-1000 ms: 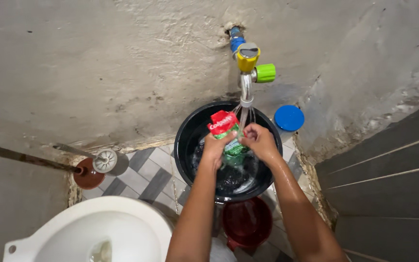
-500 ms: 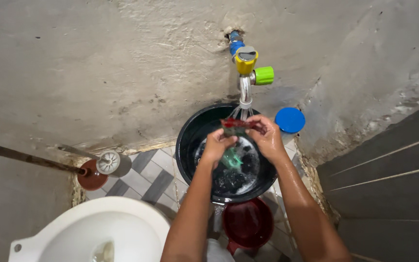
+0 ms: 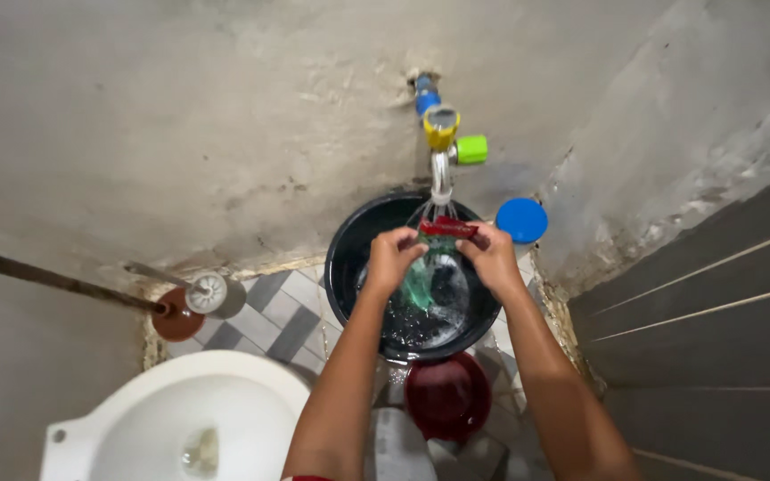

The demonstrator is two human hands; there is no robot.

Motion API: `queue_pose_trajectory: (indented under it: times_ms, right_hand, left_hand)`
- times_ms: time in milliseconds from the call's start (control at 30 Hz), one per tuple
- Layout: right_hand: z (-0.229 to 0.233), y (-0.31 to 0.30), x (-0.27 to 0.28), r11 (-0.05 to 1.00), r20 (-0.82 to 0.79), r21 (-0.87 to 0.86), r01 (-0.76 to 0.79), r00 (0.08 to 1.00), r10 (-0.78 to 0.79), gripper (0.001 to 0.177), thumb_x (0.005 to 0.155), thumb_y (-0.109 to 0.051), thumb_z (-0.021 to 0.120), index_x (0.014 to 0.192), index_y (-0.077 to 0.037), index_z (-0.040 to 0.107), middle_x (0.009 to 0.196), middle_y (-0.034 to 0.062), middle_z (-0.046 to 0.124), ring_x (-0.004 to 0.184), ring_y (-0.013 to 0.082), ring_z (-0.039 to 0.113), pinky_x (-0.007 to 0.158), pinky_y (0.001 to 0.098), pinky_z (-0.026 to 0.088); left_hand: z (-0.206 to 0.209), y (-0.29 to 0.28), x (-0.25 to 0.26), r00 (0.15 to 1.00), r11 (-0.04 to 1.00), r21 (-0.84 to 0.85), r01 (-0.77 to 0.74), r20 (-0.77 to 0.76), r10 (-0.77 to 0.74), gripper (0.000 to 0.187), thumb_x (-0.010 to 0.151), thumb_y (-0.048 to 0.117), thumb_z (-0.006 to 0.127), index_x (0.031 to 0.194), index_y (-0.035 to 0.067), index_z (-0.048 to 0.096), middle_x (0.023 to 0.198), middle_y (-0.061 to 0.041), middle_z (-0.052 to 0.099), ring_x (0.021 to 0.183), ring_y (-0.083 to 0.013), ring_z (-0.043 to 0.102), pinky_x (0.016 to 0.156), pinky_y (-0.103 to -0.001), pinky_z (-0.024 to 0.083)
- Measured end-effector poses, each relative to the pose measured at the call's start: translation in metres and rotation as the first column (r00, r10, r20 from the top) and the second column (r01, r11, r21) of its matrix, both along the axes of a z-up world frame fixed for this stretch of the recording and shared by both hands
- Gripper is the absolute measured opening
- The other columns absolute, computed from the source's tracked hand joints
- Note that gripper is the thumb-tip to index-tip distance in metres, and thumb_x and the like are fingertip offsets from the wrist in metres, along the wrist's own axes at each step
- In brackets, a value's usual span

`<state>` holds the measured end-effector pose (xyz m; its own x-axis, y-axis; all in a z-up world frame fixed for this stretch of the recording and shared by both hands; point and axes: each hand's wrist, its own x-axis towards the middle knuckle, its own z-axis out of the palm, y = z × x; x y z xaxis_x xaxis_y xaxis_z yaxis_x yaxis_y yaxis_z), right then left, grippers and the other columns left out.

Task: The person washes several bathroom items one by one under a running tap into a black basin, then places them on a wall-mounted wire rack. Items handled include a white bottle, a pink sachet, a yellow tub, a toothbrush, a green scrubber, and a red scoop. The person also rinses the basin and floor area with the scoop.

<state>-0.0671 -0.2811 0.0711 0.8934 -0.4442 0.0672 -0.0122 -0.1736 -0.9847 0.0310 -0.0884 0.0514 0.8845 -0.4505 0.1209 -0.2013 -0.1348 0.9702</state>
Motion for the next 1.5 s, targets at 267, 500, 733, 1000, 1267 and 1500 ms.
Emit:
queue_pose_trajectory:
  times_ms: [267, 500, 733, 1000, 1267, 1500]
  right_hand:
    - [0.069, 0.001, -0.033, 0.996, -0.002, -0.056, 0.066, 0.998, -0.066, 0.017, 0.087, -0.001, 0.074, 0.104, -0.001, 0.074, 0.085, 0.0008, 0.073, 0.078, 0.0095, 0.066, 0.072, 0.0259, 0.054]
    - [0.214, 0.018, -0.065, 0.968, 0.0, -0.247, 0.047, 0.999, -0.048, 0.016, 0.085, -0.001, 0.075, 0.101, 0.0, 0.074, 0.082, 0.0033, 0.069, 0.075, 0.0111, 0.063, 0.069, 0.0263, 0.051]
    - [0.382, 0.021, -0.07, 0.991, -0.068, 0.013, -0.135, 0.988, 0.136, 0.024, 0.081, -0.008, 0.079, 0.104, -0.005, 0.071, 0.079, -0.0047, 0.066, 0.071, 0.006, 0.058, 0.062, 0.0255, 0.049]
    - [0.584, 0.05, -0.087, 0.979, -0.095, -0.155, -0.13, 0.989, 0.116, 0.019, 0.084, -0.016, 0.08, 0.098, -0.005, 0.077, 0.076, -0.0021, 0.07, 0.068, 0.0068, 0.059, 0.061, 0.0271, 0.051]
    - [0.735, 0.059, -0.093, 0.898, 0.234, -0.44, -0.028, 0.962, 0.144, 0.02, 0.085, -0.014, 0.08, 0.1, -0.002, 0.074, 0.086, 0.0048, 0.074, 0.077, 0.0104, 0.066, 0.069, 0.0283, 0.055]
    - [0.887, 0.041, -0.111, 0.842, 0.618, -0.383, 0.379, 0.783, -0.071, 0.015, 0.092, 0.002, 0.071, 0.107, 0.0, 0.068, 0.095, 0.0055, 0.072, 0.086, 0.0109, 0.067, 0.08, 0.0262, 0.055]
  left_hand:
    - [0.139, 0.01, -0.039, 0.962, 0.951, 0.3, -0.076, 0.274, -0.01, 0.025, 0.075, 0.019, 0.087, 0.082, 0.002, 0.069, 0.079, -0.015, 0.071, 0.073, -0.0321, 0.069, 0.066, -0.041, 0.052]
    - [0.285, 0.02, -0.073, 0.829, 0.958, 0.263, -0.116, 0.557, -0.053, 0.041, 0.066, 0.012, 0.079, 0.104, 0.002, 0.069, 0.099, -0.019, 0.07, 0.095, -0.0414, 0.065, 0.079, -0.05, 0.047]
    - [0.417, 0.036, -0.076, 0.931, 0.936, 0.349, 0.035, 0.329, -0.158, 0.026, 0.076, 0.015, 0.082, 0.095, 0.003, 0.07, 0.091, -0.019, 0.069, 0.089, -0.0412, 0.065, 0.076, -0.048, 0.05]
    - [0.566, 0.072, -0.092, 0.957, 0.932, 0.354, 0.078, 0.237, -0.169, 0.024, 0.079, 0.018, 0.083, 0.087, 0.002, 0.068, 0.078, -0.02, 0.066, 0.073, -0.0396, 0.065, 0.069, -0.048, 0.049]
    - [0.704, 0.086, -0.077, 0.746, 0.994, 0.113, 0.001, 0.661, -0.076, 0.034, 0.075, 0.018, 0.084, 0.103, 0.004, 0.069, 0.1, -0.015, 0.07, 0.094, -0.036, 0.066, 0.082, -0.046, 0.051]
    - [0.837, 0.057, -0.096, 0.56, 0.978, -0.11, -0.179, 0.806, 0.193, 0.046, 0.082, 0.021, 0.084, 0.122, 0.011, 0.063, 0.121, -0.008, 0.065, 0.115, -0.0307, 0.06, 0.093, -0.044, 0.046]
